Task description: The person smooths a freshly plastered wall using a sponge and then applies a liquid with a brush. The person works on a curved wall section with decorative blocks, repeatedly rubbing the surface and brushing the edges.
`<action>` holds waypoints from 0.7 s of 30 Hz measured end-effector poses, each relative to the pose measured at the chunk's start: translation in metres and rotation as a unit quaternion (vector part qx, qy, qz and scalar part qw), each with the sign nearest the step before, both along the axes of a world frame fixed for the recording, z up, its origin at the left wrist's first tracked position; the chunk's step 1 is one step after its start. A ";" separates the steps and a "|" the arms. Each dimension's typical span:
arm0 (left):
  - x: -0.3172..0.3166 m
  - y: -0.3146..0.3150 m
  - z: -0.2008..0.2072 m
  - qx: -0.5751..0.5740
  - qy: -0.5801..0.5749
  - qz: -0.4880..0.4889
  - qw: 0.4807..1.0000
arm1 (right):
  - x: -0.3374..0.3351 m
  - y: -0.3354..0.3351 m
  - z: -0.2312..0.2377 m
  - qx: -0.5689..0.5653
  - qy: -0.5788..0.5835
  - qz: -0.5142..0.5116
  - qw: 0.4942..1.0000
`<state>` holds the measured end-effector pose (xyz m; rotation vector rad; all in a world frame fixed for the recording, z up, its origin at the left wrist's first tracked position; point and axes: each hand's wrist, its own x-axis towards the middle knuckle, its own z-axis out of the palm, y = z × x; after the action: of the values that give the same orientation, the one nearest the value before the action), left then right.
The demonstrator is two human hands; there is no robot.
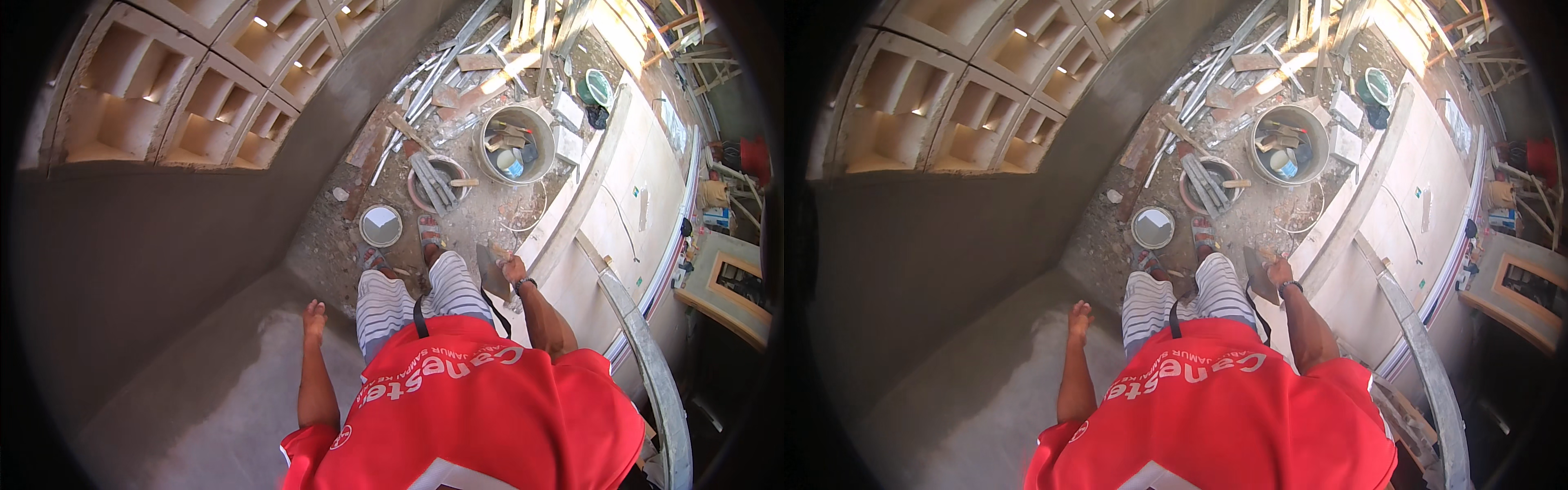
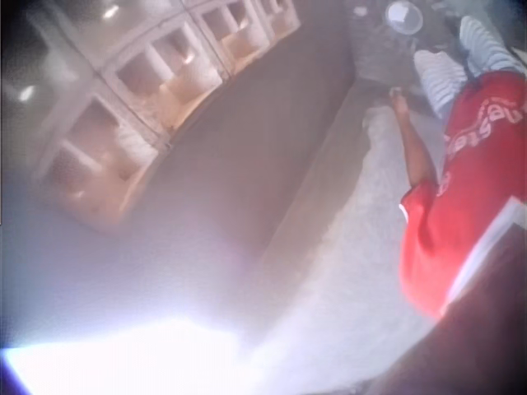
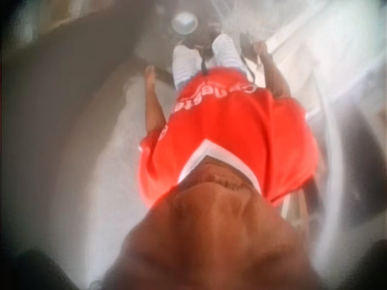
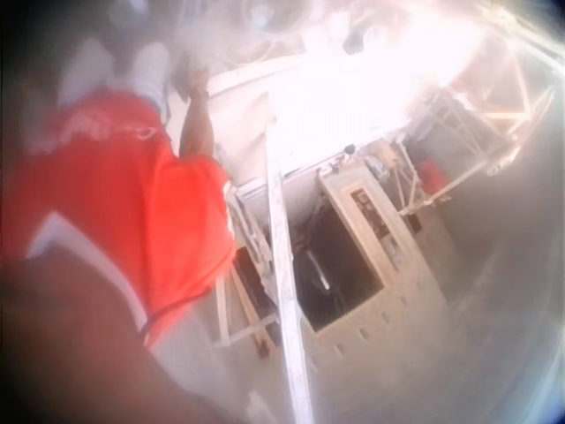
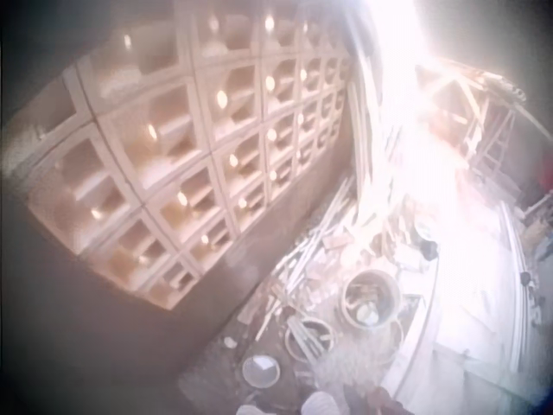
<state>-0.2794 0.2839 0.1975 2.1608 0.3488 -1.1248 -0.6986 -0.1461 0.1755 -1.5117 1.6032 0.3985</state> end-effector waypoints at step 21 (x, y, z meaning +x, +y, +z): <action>0.008 -0.298 -0.252 -0.238 -0.158 -0.585 0.759 | -0.009 -0.117 -0.353 -0.363 -0.096 0.042 0.926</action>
<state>-0.2712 -0.0142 -0.0548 1.9240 -1.4881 -1.1712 -0.7077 -0.2626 -0.1773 -2.0909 1.6083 -0.3431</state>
